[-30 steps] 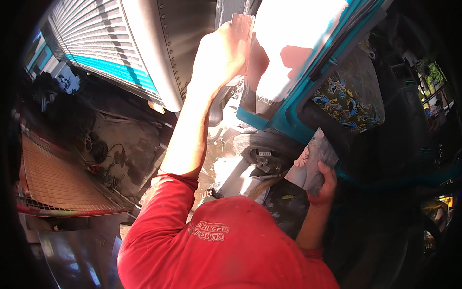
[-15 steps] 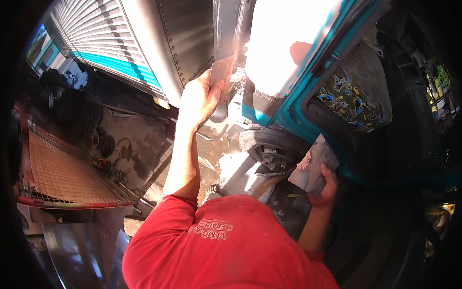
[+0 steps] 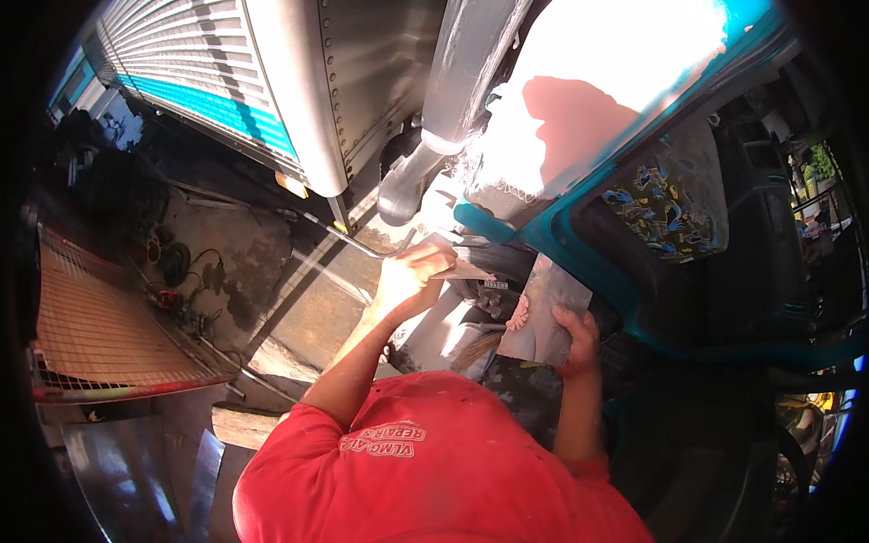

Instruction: The person sands a teal vehicle door panel with a sanding sheet, then walks to a workbench to tear and fold a new sanding sheet and dip it into a container. The person continues sanding the panel while other workers are visible in the background.

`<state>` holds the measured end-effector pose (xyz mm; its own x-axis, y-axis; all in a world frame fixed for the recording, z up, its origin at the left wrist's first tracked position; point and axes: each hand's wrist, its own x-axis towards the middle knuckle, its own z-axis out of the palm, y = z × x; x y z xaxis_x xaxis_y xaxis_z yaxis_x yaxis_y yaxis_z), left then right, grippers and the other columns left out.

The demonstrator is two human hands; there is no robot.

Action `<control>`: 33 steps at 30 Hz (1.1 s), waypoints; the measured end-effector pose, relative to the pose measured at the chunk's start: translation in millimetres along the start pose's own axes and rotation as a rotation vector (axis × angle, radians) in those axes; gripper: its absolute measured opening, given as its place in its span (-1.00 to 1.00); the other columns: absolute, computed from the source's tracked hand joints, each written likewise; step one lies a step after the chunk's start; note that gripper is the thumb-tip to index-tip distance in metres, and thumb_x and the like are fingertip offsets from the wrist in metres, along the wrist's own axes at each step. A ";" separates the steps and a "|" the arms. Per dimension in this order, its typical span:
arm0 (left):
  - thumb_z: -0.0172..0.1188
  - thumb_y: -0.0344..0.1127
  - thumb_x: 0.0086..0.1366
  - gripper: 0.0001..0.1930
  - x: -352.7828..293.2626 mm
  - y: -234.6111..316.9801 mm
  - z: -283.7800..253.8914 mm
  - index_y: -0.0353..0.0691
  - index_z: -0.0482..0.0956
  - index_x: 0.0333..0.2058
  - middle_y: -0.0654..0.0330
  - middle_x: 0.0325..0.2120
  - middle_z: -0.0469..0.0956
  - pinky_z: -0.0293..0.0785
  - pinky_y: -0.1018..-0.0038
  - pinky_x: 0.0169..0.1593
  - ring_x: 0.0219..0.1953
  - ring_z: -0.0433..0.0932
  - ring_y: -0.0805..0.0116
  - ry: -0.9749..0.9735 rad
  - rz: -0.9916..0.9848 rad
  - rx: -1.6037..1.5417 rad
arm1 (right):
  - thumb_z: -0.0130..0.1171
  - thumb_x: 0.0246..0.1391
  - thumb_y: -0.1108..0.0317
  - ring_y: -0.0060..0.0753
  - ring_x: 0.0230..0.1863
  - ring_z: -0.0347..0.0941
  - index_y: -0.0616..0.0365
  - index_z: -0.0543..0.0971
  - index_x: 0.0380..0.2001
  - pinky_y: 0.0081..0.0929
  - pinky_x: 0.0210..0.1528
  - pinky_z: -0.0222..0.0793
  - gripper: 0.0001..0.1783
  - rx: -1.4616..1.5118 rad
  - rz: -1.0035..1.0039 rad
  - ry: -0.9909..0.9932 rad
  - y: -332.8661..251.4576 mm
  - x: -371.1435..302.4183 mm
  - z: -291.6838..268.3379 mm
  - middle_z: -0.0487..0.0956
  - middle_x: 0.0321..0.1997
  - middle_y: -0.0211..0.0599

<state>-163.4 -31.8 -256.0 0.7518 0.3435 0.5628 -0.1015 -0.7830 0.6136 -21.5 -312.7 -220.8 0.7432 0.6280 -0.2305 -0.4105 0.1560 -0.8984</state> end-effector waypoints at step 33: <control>0.30 -0.44 0.17 -0.56 -29.3 -33.7 105.3 -0.21 0.61 0.07 0.15 -0.16 0.71 0.61 0.21 0.18 -0.01 0.68 0.19 0.309 -0.860 -1.508 | 0.11 0.43 0.33 -0.22 0.17 0.63 0.26 0.48 0.32 -0.17 0.22 0.59 -0.53 0.379 -0.271 -0.089 -25.8 -39.9 -61.7 0.64 0.20 -0.16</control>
<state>-113.4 -70.0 -351.5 0.7896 0.5799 -0.2006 -0.3722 0.7125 0.5949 -8.0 -388.8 -211.5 0.8091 0.5862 0.0411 -0.3840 0.5803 -0.7182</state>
